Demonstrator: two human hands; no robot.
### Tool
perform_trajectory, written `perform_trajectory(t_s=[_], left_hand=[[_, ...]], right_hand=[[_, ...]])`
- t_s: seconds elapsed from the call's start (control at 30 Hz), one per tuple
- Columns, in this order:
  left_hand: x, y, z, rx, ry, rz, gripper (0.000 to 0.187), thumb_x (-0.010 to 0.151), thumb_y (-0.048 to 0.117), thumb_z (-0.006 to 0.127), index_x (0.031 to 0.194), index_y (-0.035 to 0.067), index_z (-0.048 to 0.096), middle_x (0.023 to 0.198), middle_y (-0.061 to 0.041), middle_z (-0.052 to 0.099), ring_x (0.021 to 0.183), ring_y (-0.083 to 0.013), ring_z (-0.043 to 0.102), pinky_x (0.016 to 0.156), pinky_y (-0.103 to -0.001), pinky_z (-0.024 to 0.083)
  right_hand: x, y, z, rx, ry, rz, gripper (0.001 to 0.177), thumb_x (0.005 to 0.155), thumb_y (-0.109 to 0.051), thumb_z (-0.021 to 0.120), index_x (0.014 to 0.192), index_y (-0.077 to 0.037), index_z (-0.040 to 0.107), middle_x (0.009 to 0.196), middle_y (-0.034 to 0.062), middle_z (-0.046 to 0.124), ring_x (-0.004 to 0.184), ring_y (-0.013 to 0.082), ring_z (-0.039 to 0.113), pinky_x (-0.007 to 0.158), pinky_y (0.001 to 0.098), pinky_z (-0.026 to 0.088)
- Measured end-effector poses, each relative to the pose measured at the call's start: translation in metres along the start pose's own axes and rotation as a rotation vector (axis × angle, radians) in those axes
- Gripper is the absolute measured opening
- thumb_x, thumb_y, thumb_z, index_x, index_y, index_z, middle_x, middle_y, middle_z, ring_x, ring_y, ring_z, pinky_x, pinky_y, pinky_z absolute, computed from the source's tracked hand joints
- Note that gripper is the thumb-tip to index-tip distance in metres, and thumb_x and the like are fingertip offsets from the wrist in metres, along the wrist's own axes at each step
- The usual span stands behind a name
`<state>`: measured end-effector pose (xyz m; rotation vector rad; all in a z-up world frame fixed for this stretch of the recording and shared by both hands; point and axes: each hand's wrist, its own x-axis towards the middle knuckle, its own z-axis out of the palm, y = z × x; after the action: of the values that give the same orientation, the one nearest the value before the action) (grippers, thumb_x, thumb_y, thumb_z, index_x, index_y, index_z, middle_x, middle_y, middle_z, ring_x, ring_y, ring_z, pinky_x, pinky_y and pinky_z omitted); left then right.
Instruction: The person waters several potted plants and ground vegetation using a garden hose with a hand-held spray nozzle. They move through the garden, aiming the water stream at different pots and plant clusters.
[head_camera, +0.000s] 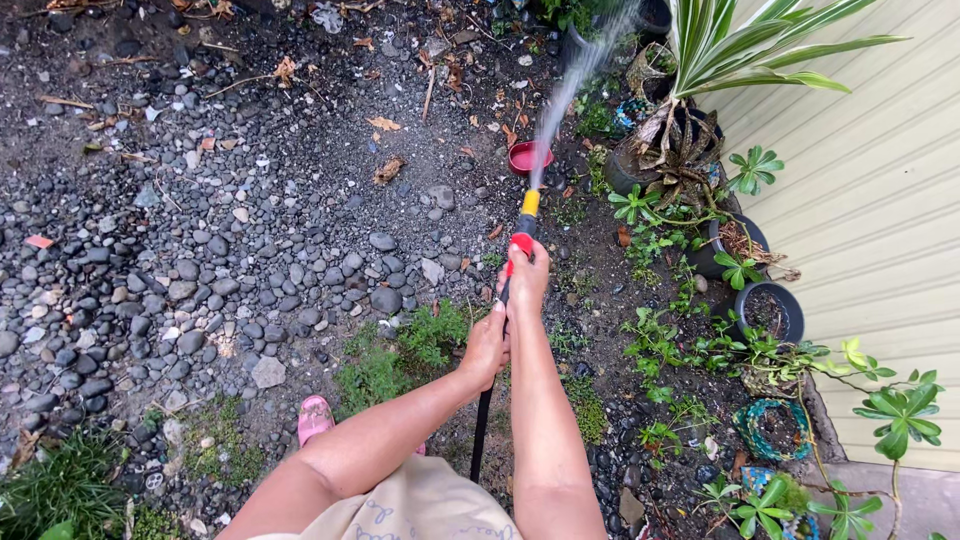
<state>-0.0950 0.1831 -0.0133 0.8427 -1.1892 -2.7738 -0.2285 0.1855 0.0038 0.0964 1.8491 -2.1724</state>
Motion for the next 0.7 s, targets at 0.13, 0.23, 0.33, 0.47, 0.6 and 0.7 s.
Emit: perform_trajectory(t_s=[0.13, 0.23, 0.33, 0.47, 0.6, 0.7], left_hand=[[-0.006, -0.002, 0.003, -0.041, 0.015, 0.003, 0.045, 0.107, 0.052, 0.039, 0.083, 0.015, 0.048, 0.056, 0.009, 0.037, 0.039, -0.0052, 0.027, 0.036, -0.027, 0.018], [-0.006, -0.003, 0.0, 0.006, 0.024, -0.011, 0.043, 0.106, 0.051, 0.039, 0.084, 0.016, 0.05, 0.055, 0.008, 0.036, 0.039, -0.0054, 0.026, 0.036, -0.027, 0.018], [-0.002, -0.006, -0.003, 0.051, -0.004, -0.05, 0.042, 0.105, 0.052, 0.04, 0.085, 0.017, 0.052, 0.055, 0.007, 0.037, 0.039, -0.0062, 0.027, 0.036, -0.028, 0.019], [-0.004, 0.002, -0.009, 0.102, -0.009, -0.069, 0.046, 0.106, 0.054, 0.041, 0.083, 0.015, 0.049, 0.056, 0.006, 0.04, 0.039, -0.0076, 0.031, 0.036, -0.029, 0.023], [-0.009, 0.012, -0.019, -0.037, -0.043, -0.007, 0.048, 0.106, 0.055, 0.04, 0.082, 0.015, 0.049, 0.056, 0.006, 0.04, 0.039, -0.0073, 0.031, 0.037, -0.028, 0.021], [-0.011, 0.023, -0.029, 0.021, -0.047, -0.071, 0.042, 0.105, 0.052, 0.04, 0.084, 0.016, 0.051, 0.056, 0.006, 0.04, 0.039, -0.008, 0.033, 0.037, -0.028, 0.022]], right_hand=[[-0.002, 0.005, 0.001, -0.018, -0.02, 0.029, 0.038, 0.096, -0.017, 0.067, 0.131, -0.014, 0.051, 0.068, 0.0042, 0.052, 0.044, 0.0122, 0.049, 0.035, 0.0278, 0.039], [-0.007, 0.006, -0.006, 0.044, 0.061, 0.013, 0.037, 0.097, -0.018, 0.065, 0.13, -0.014, 0.05, 0.071, 0.0026, 0.053, 0.045, 0.0115, 0.049, 0.035, 0.0268, 0.038], [-0.01, 0.008, -0.012, 0.111, 0.142, 0.006, 0.036, 0.096, -0.017, 0.064, 0.129, -0.014, 0.048, 0.076, 0.0029, 0.061, 0.045, 0.0114, 0.049, 0.036, 0.0272, 0.039], [-0.008, 0.002, -0.002, 0.06, 0.136, 0.014, 0.034, 0.097, -0.018, 0.063, 0.128, -0.014, 0.05, 0.07, 0.0047, 0.052, 0.044, 0.0127, 0.048, 0.035, 0.0287, 0.038], [-0.011, 0.001, 0.019, 0.001, 0.043, -0.004, 0.031, 0.097, -0.017, 0.064, 0.126, -0.012, 0.052, 0.068, 0.0054, 0.048, 0.043, 0.0136, 0.047, 0.034, 0.0293, 0.037], [-0.015, 0.003, 0.024, 0.065, 0.122, -0.051, 0.029, 0.098, -0.017, 0.063, 0.125, -0.008, 0.054, 0.073, 0.0035, 0.055, 0.045, 0.0127, 0.049, 0.036, 0.0286, 0.039]])
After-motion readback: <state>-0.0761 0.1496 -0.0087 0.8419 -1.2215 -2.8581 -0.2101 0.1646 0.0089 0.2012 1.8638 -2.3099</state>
